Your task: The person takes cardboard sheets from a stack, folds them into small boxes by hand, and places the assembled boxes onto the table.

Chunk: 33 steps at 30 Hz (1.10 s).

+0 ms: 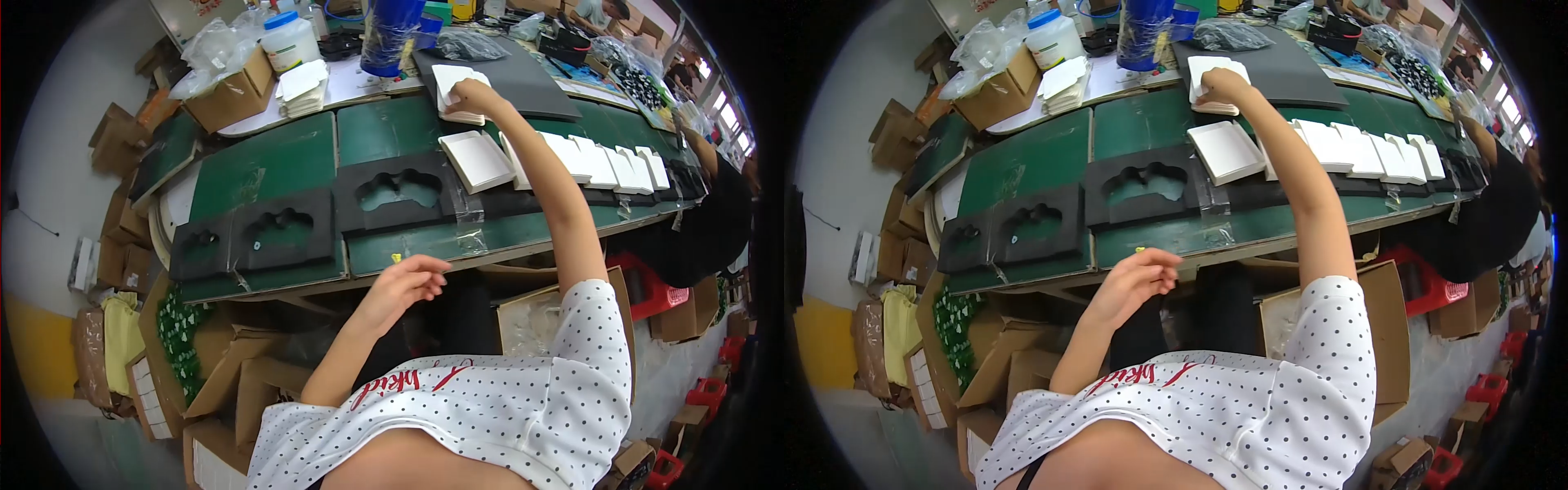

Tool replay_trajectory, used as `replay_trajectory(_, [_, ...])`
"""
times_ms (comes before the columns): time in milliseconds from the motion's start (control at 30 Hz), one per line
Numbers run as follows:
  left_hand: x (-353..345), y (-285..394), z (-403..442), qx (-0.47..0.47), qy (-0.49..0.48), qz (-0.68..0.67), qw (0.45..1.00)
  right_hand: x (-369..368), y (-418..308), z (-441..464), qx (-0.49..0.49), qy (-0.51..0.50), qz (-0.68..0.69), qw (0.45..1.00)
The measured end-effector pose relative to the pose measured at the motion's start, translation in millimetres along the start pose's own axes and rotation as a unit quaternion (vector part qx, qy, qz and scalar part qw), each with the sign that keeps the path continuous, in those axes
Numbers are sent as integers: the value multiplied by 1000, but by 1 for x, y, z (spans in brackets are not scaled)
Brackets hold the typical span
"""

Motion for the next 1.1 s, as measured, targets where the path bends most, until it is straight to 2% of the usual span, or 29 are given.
replay_trajectory(133, [27,-4,-22,-61,46,-89,993,6,2,0,54,-5,22,998])
replay_trajectory(200, [28,-5,-28,-66,77,-102,990,5,5,1,52,50,-11,997])
replay_trajectory(233, [30,-5,-29,-74,83,-101,989,17,-9,-7,-4,103,-112,988])
replay_trajectory(333, [38,-4,-31,-130,73,-76,986,51,-90,-52,52,361,-75,928])
replay_trajectory(400, [27,11,-28,-196,92,-89,972,61,-166,-105,110,388,-41,914])
replay_trajectory(433, [27,13,-26,-236,70,-123,961,65,-198,-132,209,387,3,898])
replay_trajectory(467, [24,18,-27,-268,49,-150,950,63,-225,-158,262,371,61,889])
replay_trajectory(533, [26,22,-31,-259,166,-66,949,53,-265,-200,348,258,172,885])
replay_trajectory(567, [27,23,-35,-255,170,-38,951,62,-278,-208,362,195,256,875])
replay_trajectory(600, [29,23,-42,-235,168,-10,957,61,-281,-214,342,141,322,871])
replay_trajectory(700, [34,7,-53,-241,206,185,930,54,-275,-219,64,272,203,939])
replay_trajectory(733, [34,2,-57,-237,211,231,920,53,-274,-214,11,256,187,948])
replay_trajectory(800, [29,0,-63,-196,224,281,912,29,-270,-211,-8,223,356,907])
replay_trajectory(867, [28,-1,-64,-220,236,332,887,11,-265,-213,-19,205,423,882])
replay_trajectory(900, [22,0,-60,-260,232,399,848,1,-265,-211,-28,205,530,822])
replay_trajectory(933, [20,0,-63,-291,237,471,798,-6,-268,-212,-30,183,687,703])
replay_trajectory(967, [17,-4,-62,-254,237,542,765,-5,-268,-215,-23,157,709,687])
replay_trajectory(1000, [10,-4,-62,-282,276,595,701,-1,-269,-216,-17,133,729,671])
replay_trajectory(1067, [10,-7,-60,-275,306,650,639,6,-274,-220,5,122,725,677])
replay_trajectory(1100, [12,-10,-59,-256,291,613,689,9,-276,-222,9,137,713,687])
Point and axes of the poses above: each hand's wrist, its own z-axis towards the middle knuckle, its own x-axis out of the back of the hand, y = z × x, the point moved 2 cm from there along z, towards the middle knuckle, and after that the axes turned 3 degrees about -y, right-handed, at the moved point
